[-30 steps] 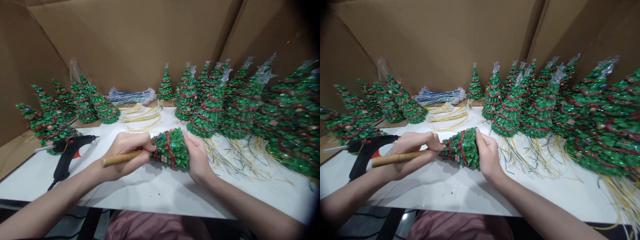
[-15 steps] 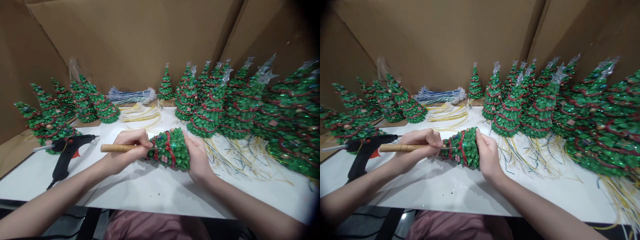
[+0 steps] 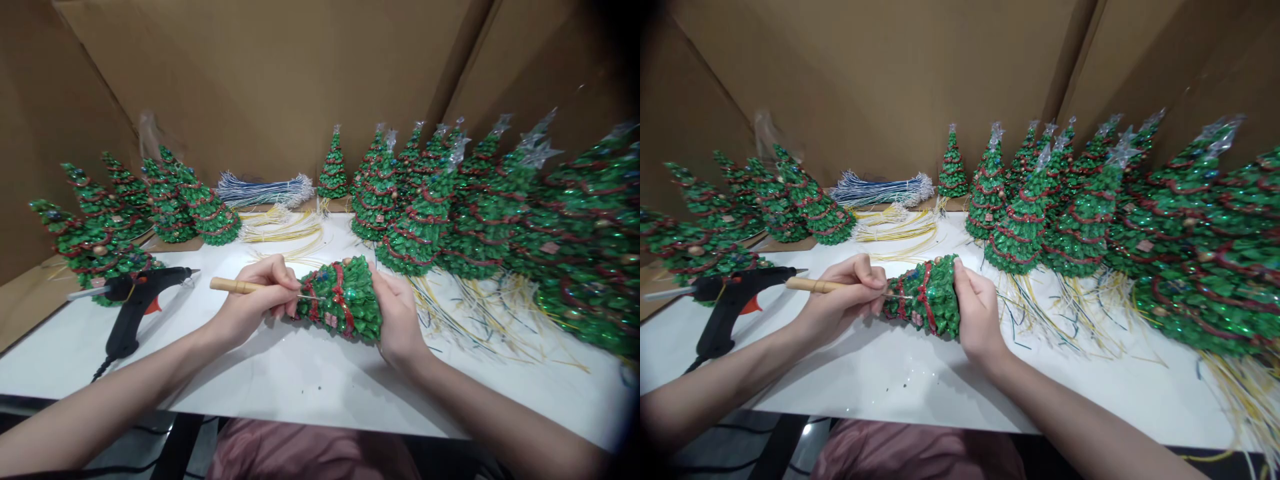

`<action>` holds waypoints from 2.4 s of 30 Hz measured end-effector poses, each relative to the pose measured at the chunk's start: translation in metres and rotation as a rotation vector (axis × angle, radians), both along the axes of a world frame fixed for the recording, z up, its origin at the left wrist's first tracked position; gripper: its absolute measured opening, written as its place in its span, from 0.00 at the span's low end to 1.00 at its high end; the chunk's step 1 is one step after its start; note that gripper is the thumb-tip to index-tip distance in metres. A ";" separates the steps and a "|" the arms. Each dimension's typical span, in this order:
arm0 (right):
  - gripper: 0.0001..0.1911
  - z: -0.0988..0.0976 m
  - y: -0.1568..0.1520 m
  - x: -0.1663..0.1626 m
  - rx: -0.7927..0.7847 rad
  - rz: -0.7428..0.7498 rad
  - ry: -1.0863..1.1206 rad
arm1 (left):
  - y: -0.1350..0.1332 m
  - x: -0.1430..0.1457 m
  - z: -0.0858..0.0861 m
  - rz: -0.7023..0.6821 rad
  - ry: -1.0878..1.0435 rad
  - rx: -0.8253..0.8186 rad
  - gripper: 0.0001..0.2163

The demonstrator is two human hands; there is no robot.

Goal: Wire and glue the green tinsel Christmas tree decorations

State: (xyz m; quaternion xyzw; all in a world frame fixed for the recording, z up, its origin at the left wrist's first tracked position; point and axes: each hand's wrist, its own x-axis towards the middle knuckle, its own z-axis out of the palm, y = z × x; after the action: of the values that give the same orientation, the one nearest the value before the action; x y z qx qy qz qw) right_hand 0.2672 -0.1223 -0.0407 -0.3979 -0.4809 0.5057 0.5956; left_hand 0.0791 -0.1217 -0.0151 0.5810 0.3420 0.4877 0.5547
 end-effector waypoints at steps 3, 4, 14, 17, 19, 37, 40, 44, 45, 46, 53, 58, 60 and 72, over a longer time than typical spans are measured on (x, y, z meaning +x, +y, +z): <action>0.21 -0.001 0.000 0.000 -0.004 -0.011 -0.006 | -0.001 0.001 0.001 -0.006 -0.021 -0.041 0.09; 0.21 -0.001 0.000 0.000 -0.004 -0.013 -0.005 | -0.001 0.001 0.002 -0.009 -0.024 -0.053 0.08; 0.20 -0.004 0.000 0.001 0.002 0.001 0.016 | 0.000 0.001 0.004 -0.034 -0.024 -0.082 0.09; 0.21 -0.003 0.000 0.001 0.014 -0.002 0.014 | 0.000 0.001 0.004 -0.042 -0.028 -0.081 0.09; 0.21 -0.002 -0.001 0.001 0.028 -0.005 0.006 | 0.001 0.001 0.004 -0.047 -0.029 -0.081 0.09; 0.20 0.001 0.002 0.001 0.062 0.007 -0.034 | 0.001 -0.001 0.004 -0.075 -0.081 -0.067 0.07; 0.20 0.000 0.002 0.001 0.059 0.012 -0.034 | 0.000 0.000 0.004 -0.068 -0.082 -0.072 0.08; 0.20 0.000 0.003 -0.001 0.035 0.015 -0.039 | -0.003 0.005 0.007 -0.133 -0.109 -0.060 0.08; 0.21 -0.001 0.004 -0.002 0.023 0.021 -0.034 | -0.004 0.006 0.009 -0.152 -0.113 -0.052 0.09; 0.21 -0.001 0.004 -0.002 0.014 0.027 -0.027 | -0.005 0.006 0.010 -0.164 -0.115 -0.044 0.09; 0.21 0.001 0.005 -0.002 0.008 0.038 0.008 | 0.000 -0.011 0.023 -0.093 -0.065 0.133 0.03; 0.20 -0.001 0.006 -0.002 0.010 0.057 0.038 | -0.001 -0.017 0.031 -0.106 0.195 0.296 0.07; 0.20 -0.001 0.006 -0.002 0.001 0.064 0.053 | -0.004 -0.014 0.034 -0.070 0.330 0.306 0.03; 0.20 -0.003 0.008 -0.002 0.006 0.055 0.053 | 0.000 -0.004 0.036 -0.078 0.657 0.560 0.06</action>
State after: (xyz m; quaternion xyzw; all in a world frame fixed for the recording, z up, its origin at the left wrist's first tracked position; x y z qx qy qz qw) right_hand 0.2651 -0.1143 -0.0432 -0.3691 -0.4774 0.5307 0.5952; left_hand 0.0754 -0.1213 0.0209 0.8459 0.3327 0.3292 0.2555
